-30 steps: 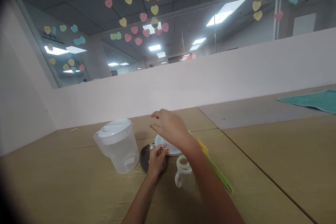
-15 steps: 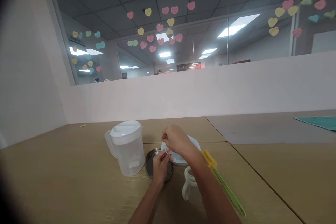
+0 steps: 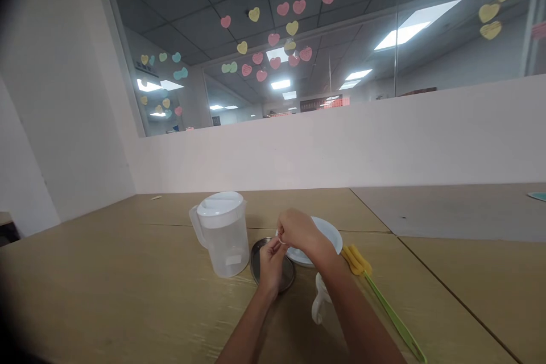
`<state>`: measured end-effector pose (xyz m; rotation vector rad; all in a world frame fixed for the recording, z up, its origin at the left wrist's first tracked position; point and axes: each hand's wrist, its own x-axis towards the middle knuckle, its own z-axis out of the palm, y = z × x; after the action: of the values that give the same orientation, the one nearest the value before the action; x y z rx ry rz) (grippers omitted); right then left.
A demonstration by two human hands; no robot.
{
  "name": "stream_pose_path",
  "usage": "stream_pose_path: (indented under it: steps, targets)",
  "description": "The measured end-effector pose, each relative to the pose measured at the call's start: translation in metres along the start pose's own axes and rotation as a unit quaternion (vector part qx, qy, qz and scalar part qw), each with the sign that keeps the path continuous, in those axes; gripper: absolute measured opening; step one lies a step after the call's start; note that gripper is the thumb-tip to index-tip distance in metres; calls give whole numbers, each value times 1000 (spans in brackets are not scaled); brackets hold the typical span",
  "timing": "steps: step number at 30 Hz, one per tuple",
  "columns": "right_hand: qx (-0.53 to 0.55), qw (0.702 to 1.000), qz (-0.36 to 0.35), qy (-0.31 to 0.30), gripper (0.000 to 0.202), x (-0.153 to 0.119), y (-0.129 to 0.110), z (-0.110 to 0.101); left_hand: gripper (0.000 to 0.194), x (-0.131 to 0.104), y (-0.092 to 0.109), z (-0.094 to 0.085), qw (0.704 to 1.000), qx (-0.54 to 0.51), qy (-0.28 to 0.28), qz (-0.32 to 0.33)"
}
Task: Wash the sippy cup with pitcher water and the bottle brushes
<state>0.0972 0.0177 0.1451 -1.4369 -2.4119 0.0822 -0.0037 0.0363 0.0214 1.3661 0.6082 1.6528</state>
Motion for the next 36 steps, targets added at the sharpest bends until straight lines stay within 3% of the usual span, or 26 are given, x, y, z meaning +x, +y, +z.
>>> stream_pose_path:
  steps: [3, 6, 11, 19, 22, 25, 27, 30, 36]
  targets:
    - [17, 1000, -19, 10, 20, 1, 5, -2, 25, 0, -1, 0, 1000, 27, -9, 2]
    - [20, 997, -40, 59, 22, 0, 3, -8, 26, 0, 0, -1, 994, 105, -11, 6]
    - [-12, 994, -45, 103, 22, -11, -8, -21, 26, -2, 5, -4, 963, 266, 12, 50]
    - [-16, 992, -27, 126, 24, -32, -16, -41, 20, -2, -7, -3, 943, 319, 7, 93]
    - [55, 979, -34, 191, 26, -42, -18, -48, 20, -4, -14, -7, 943, 323, 0, 77]
    - [157, 940, -26, 301, 25, -51, -15, -56, 19, -7, -19, -11, 943, 328, -3, 57]
    - [190, 923, 3, 333, 22, -50, -3, -58, 21, -9, -21, -12, 948, 315, 6, 43]
    - [194, 926, 75, 315, 18, -32, 31, -48, 25, -9, -20, -12, 956, 292, 12, 21]
    - [153, 956, 194, 160, 10, 16, 107, 8, 28, -5, -12, -12, 966, 258, -23, 2]
